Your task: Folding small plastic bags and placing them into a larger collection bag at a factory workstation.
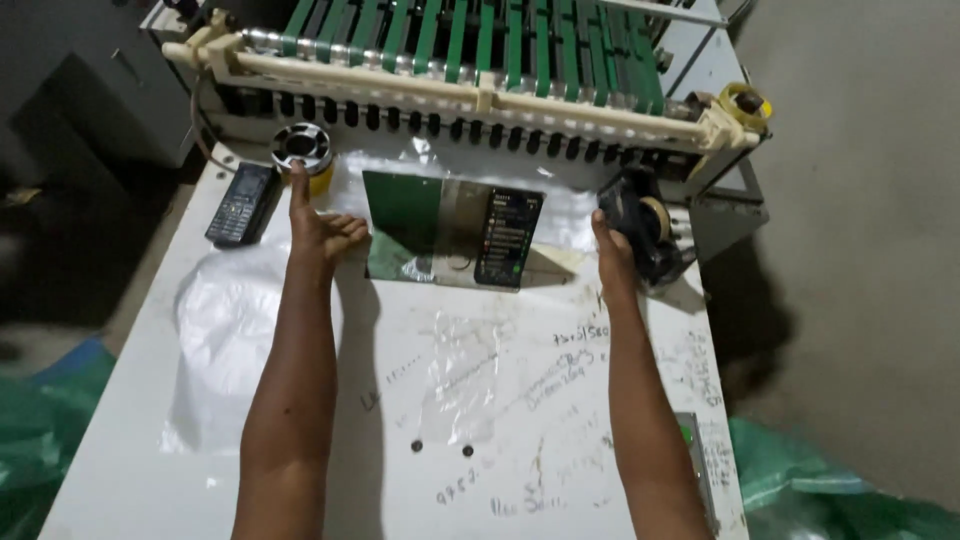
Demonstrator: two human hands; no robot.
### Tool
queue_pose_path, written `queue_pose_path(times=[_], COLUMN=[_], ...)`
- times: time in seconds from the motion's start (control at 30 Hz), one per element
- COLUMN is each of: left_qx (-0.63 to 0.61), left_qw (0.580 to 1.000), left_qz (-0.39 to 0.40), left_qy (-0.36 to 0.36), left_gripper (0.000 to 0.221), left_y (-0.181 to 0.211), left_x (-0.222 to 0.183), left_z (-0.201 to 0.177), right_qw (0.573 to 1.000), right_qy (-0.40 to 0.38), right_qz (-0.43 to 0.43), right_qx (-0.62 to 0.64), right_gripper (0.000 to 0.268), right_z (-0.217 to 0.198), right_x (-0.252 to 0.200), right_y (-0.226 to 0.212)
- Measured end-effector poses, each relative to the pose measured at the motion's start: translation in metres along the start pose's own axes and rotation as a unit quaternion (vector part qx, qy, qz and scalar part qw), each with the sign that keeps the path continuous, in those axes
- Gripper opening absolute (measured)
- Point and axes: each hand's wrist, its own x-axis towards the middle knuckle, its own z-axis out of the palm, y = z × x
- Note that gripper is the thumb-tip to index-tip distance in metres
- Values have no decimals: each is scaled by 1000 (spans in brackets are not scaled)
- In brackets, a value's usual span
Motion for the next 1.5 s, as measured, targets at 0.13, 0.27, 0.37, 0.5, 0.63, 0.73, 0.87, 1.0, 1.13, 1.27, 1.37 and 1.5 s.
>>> queue_pose_path(times=[0.13,0.27,0.37,0.5,0.63,0.73,0.87,1.0,1.13,1.27,1.37,1.5], left_qx=[58,99,166,248,346,405,421,510,580,550,539,518], left_qw=[998,994,977,944,872,807,734,704,786,827,833,837], left_qz=[1,32,118,217,343,419,523,491,214,87,20,-26], left_qy=[7,14,-66,-13,49,93,107,50,-21,-76,-123,-176], left_gripper=[156,114,55,50,45,44,35,36,53,58,58,53], left_y=[4,-2,-16,-22,-32,-36,-9,10,6,-37,-60,-95], left_x=[22,-8,69,101,119,125,12,-102,-226,-267,-274,-236], left_z=[13,58,37,25,6,-25,-39,-68,-63,-69,-77,-118], right_qw=[999,998,989,937,997,997,849,773,822,837,847,901], right_qy=[-5,-40,13,-38,10,58,77,-202,-321,-261,-211,-414], right_qz=[38,56,14,5,-31,-41,-487,-353,-314,-353,-331,-110], right_qx=[15,8,-144,-347,-65,-13,-188,-487,-352,-327,-359,-61], right_gripper=[103,123,99,69,39,68,24,75,84,90,48,38], right_z=[23,45,76,108,105,54,-33,-90,-50,32,84,97], right_x=[-5,40,103,143,145,39,-20,-125,-222,-221,-219,-234], right_y=[-33,-17,23,73,99,30,46,46,15,43,70,129])
